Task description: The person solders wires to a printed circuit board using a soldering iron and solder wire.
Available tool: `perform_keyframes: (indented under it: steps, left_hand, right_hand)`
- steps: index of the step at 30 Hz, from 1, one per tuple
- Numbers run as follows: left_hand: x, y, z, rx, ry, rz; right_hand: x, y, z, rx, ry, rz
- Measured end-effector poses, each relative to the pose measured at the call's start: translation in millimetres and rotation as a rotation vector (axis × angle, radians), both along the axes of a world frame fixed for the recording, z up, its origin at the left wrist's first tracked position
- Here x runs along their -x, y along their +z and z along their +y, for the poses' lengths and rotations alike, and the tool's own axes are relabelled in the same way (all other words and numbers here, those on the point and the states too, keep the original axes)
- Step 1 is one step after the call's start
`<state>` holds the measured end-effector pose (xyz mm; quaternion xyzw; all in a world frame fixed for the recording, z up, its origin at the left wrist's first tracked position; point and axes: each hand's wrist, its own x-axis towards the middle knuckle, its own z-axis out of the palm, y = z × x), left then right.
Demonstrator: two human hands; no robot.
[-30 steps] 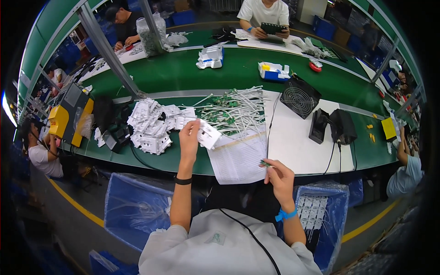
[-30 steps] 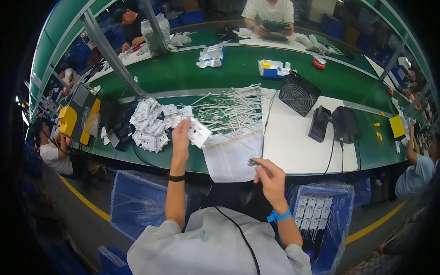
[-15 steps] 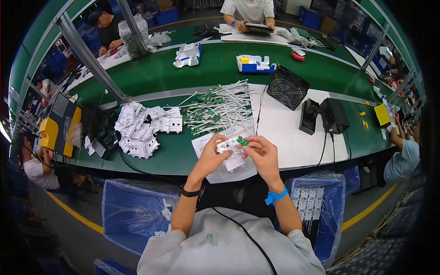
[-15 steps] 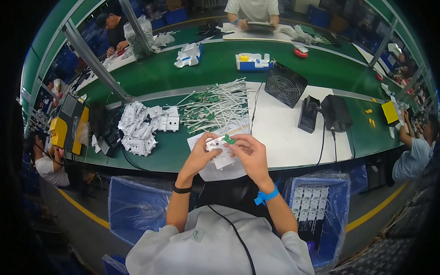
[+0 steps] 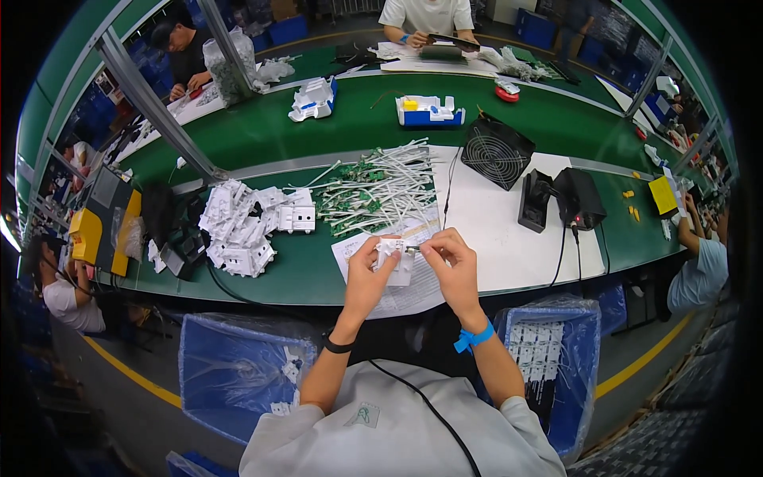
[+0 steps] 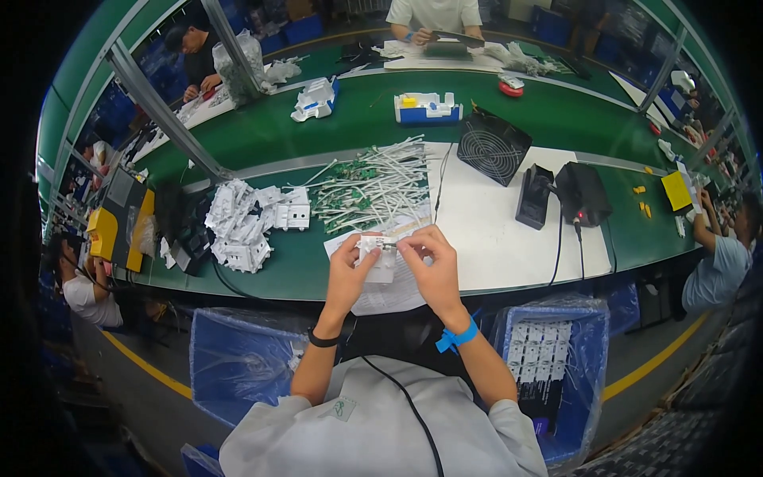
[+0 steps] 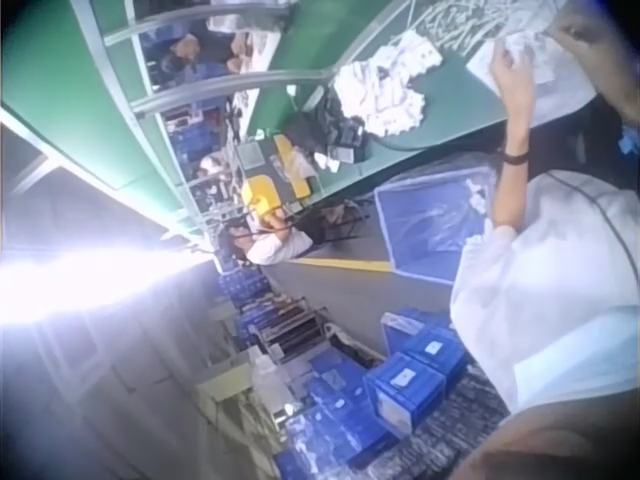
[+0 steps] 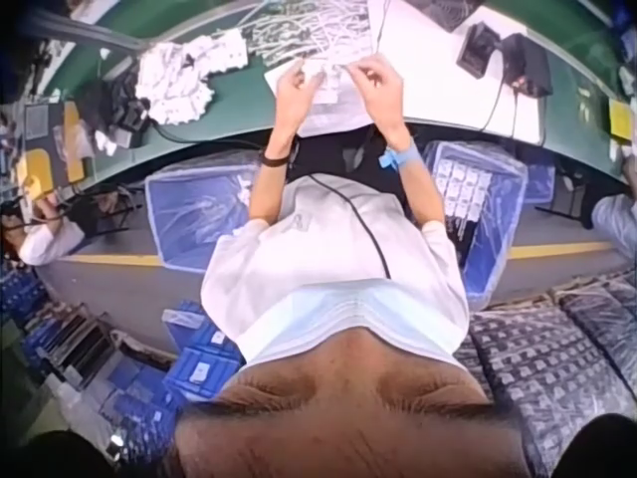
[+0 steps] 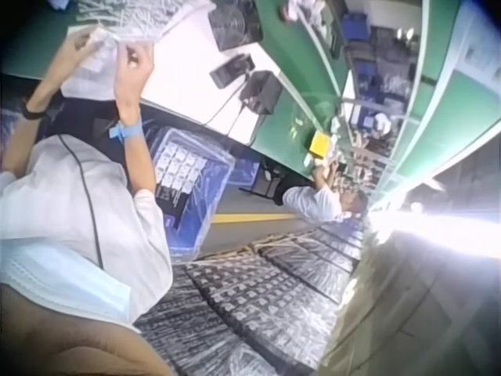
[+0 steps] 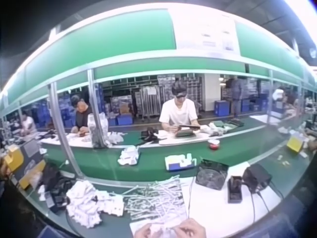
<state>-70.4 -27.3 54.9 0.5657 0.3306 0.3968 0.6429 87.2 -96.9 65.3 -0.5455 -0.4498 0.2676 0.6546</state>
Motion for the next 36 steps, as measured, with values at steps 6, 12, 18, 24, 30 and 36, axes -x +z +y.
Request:
perform_keyframes:
  steps: [6, 12, 18, 24, 30, 36]
  left_hand:
    - [-8, -11, -8, -0.043, 0.065, -0.017]
    - [-12, -11, -14, -0.101, 0.088, 0.016]
    - [-18, -10, -20, -0.131, 0.127, 0.003]
    - [-28, -11, -31, -0.172, 0.119, -0.019]
    - [-33, -20, -30, -0.164, 0.208, -0.047]
    - [-29, -29, -19, -0.16, 0.247, 0.097]
  right_hand:
    - [0, -13, 2, -0.003, 0.027, 0.041]
    - [8, 3, -3, 0.008, -0.039, -0.119]
    - [13, 4, -2, -0.013, -0.091, -0.12]
    - [23, 16, 1, -0.049, -0.217, -0.186]
    - [18, 2, 1, -0.137, -0.303, -0.552]
    - [17, 1, 1, -0.11, -0.342, -0.768]
